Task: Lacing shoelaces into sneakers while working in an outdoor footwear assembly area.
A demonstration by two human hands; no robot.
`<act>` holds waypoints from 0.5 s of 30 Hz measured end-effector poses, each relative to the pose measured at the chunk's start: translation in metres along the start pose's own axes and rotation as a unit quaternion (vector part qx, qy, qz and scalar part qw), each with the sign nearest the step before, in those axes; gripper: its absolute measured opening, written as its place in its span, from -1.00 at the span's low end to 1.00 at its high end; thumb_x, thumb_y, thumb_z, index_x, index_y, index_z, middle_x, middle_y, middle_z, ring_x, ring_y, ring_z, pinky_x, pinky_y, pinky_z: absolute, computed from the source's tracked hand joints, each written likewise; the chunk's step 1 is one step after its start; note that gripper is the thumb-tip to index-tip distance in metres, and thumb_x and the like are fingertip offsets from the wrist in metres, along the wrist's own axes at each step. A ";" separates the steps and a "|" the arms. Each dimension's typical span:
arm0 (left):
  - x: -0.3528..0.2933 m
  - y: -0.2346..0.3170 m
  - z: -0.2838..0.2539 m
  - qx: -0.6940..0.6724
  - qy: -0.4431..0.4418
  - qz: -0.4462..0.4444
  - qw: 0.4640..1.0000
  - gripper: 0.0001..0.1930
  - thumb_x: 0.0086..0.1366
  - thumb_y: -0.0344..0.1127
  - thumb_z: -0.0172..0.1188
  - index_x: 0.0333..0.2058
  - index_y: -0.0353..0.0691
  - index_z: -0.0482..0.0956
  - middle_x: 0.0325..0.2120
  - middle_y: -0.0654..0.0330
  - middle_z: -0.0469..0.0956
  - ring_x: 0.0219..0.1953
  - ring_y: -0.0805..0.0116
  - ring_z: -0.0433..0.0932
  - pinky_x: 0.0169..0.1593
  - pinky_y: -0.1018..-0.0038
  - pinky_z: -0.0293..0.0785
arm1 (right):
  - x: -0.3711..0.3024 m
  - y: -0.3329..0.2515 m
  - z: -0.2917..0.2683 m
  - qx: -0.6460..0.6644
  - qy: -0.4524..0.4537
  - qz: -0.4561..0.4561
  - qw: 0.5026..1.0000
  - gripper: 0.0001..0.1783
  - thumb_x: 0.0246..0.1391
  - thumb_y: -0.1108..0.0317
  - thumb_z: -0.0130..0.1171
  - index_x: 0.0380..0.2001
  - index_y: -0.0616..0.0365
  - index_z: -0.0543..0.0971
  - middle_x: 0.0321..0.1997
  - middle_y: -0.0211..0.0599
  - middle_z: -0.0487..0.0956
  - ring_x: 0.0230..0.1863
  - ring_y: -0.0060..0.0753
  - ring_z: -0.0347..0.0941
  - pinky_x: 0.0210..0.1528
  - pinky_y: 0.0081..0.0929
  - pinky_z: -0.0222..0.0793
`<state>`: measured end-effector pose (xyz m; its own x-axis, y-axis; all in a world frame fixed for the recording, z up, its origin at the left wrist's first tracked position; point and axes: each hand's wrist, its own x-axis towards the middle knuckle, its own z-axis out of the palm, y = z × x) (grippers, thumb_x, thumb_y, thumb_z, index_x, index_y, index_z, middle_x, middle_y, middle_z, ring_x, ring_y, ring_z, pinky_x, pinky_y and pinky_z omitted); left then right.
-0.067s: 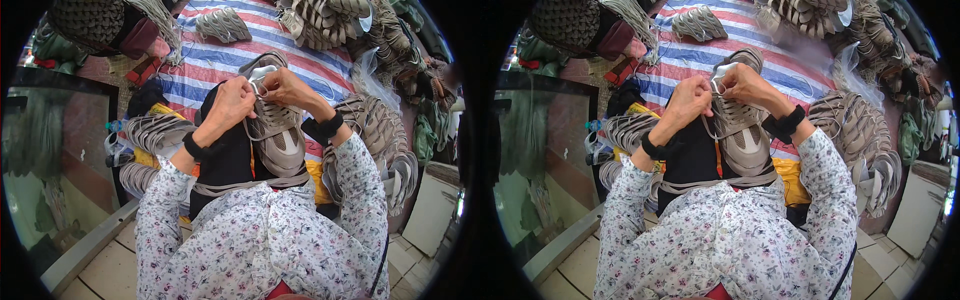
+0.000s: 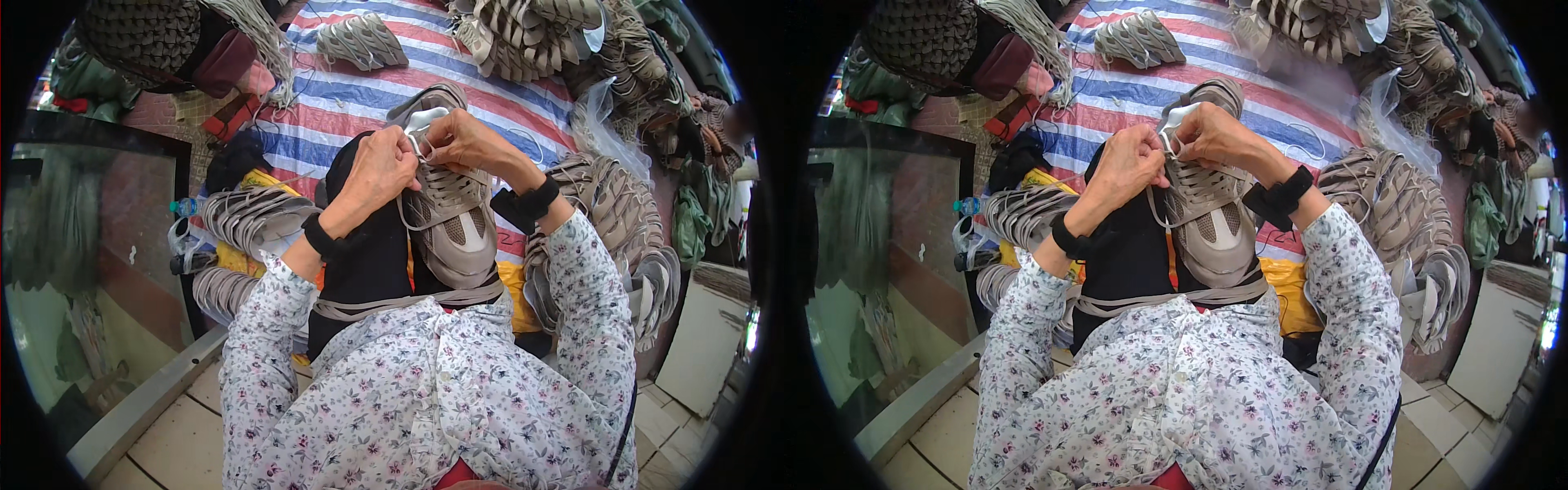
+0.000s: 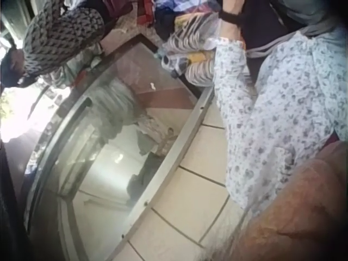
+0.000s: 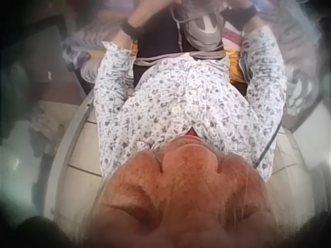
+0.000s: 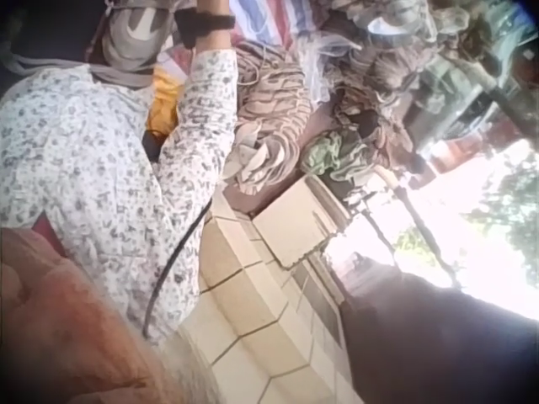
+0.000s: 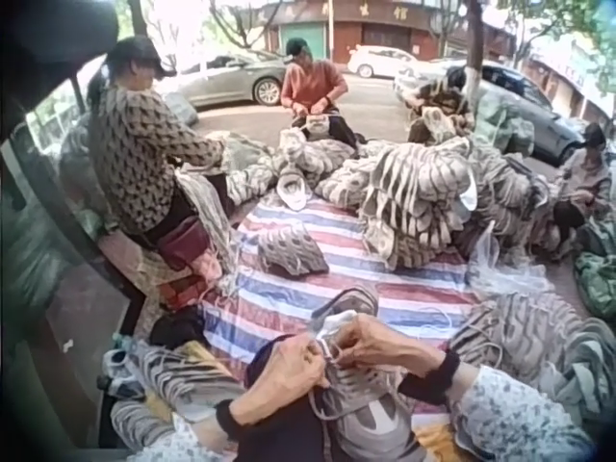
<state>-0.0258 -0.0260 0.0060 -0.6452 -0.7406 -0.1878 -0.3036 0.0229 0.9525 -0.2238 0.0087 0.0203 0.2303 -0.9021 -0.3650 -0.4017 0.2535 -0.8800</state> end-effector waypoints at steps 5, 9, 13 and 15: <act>0.007 -0.005 0.007 0.047 0.008 0.034 0.998 -0.92 0.23 -0.52 0.02 -0.39 -0.46 0.40 -0.58 0.09 0.55 -0.53 0.27 0.69 -0.48 0.50 0.58 | 0.004 0.001 -0.001 -0.044 -0.005 -0.011 0.999 -0.92 -0.08 0.49 0.27 -0.53 0.30 0.65 -0.72 -0.42 0.47 -0.69 -0.61 0.40 -0.64 -0.57 0.31; 0.006 -0.004 0.008 0.048 0.007 0.055 0.997 -0.93 0.23 -0.53 0.02 -0.40 -0.44 0.38 -0.59 0.09 0.53 -0.54 0.27 0.68 -0.50 0.49 0.57 | 0.004 0.004 -0.001 -0.051 -0.008 -0.029 0.998 -0.92 -0.07 0.49 0.26 -0.55 0.29 0.64 -0.70 -0.43 0.48 -0.66 -0.60 0.42 -0.63 -0.57 0.31; 0.002 -0.006 0.014 0.061 0.020 0.084 0.994 -0.95 0.22 -0.55 0.03 -0.39 -0.43 0.37 -0.61 0.10 0.51 -0.54 0.27 0.68 -0.54 0.49 0.55 | 0.005 0.017 -0.001 -0.029 -0.011 -0.035 0.999 -0.91 -0.06 0.47 0.25 -0.55 0.28 0.64 -0.69 -0.43 0.49 -0.64 -0.60 0.43 -0.60 -0.56 0.33; 0.001 -0.003 0.012 0.065 0.038 0.075 0.994 -0.94 0.18 -0.56 -0.01 -0.46 -0.43 0.36 -0.69 -0.01 0.51 -0.57 0.18 0.68 -0.52 0.38 0.53 | 0.006 0.014 0.002 -0.056 0.009 -0.052 0.997 -0.88 -0.05 0.43 0.27 -0.54 0.27 0.63 -0.70 -0.45 0.47 -0.66 -0.64 0.40 -0.61 -0.54 0.31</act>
<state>-0.0340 -0.0186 0.0001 -0.6367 -0.7707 -0.0232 -0.2993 0.2193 0.9286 -0.2263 0.0074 0.0052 0.2608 -0.9277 -0.2671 -0.4736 0.1181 -0.8728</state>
